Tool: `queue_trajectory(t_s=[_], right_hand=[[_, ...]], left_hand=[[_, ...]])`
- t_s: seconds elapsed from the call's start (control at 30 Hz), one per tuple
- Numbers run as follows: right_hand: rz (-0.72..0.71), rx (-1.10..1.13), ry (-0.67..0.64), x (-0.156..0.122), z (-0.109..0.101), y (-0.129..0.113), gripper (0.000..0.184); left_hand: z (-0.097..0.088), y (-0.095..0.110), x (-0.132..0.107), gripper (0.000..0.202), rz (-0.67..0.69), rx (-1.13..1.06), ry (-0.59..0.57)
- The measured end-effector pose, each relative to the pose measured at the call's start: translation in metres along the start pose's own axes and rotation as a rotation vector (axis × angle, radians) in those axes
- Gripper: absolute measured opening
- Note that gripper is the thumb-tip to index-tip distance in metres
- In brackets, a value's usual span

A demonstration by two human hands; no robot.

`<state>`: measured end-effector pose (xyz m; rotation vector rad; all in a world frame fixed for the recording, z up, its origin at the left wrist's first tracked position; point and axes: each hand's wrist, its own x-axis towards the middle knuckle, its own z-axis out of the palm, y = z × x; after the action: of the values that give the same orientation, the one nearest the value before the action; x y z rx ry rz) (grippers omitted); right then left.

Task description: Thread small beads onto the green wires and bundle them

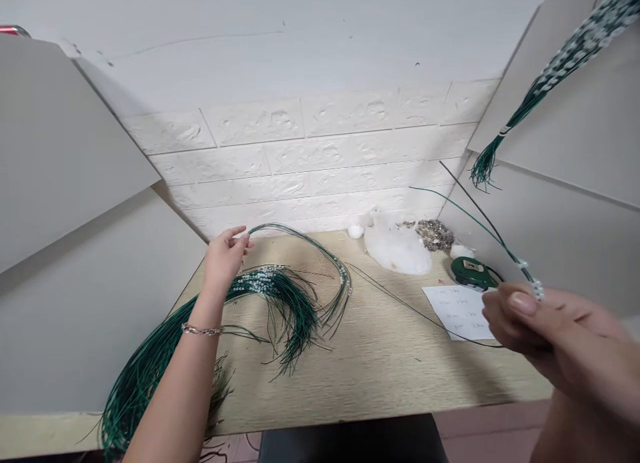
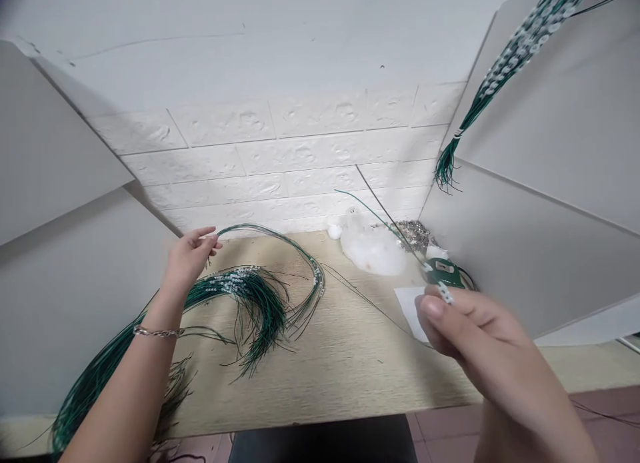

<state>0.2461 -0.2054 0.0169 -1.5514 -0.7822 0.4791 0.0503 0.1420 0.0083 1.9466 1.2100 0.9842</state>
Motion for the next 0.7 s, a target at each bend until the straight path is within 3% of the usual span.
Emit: queue_trajectory(t_s=[0.1, 0.2, 0.3, 0.4, 0.57, 0.7], right_hand=[[0.03, 0.077, -0.024, 0.001, 0.005, 0.004, 0.047], [0.057, 0.114, 0.007, 0.001, 0.005, 0.014, 0.047], [0.086, 0.15, 0.015, 0.001, 0.005, 0.025, 0.046], [0.094, 0.168, -0.002, -0.001, 0.003, 0.033, 0.045], [0.107, 0.162, 0.002, -0.005, -0.003, 0.04, 0.043], [0.101, 0.152, 0.025, -0.007, -0.003, 0.042, 0.045]], left_hand=[[-0.011, -0.022, 0.0, 0.044, -0.051, 0.09, -0.046], [-0.015, -0.039, -0.003, 0.04, -0.188, 0.075, -0.214], [-0.013, -0.043, -0.01, 0.037, -0.29, 0.008, -0.373], [-0.011, -0.04, -0.019, 0.03, -0.315, -0.065, -0.459], [-0.012, -0.033, -0.035, 0.036, -0.267, -0.092, -0.483], [-0.006, -0.025, -0.055, 0.04, -0.092, 0.084, -0.457]])
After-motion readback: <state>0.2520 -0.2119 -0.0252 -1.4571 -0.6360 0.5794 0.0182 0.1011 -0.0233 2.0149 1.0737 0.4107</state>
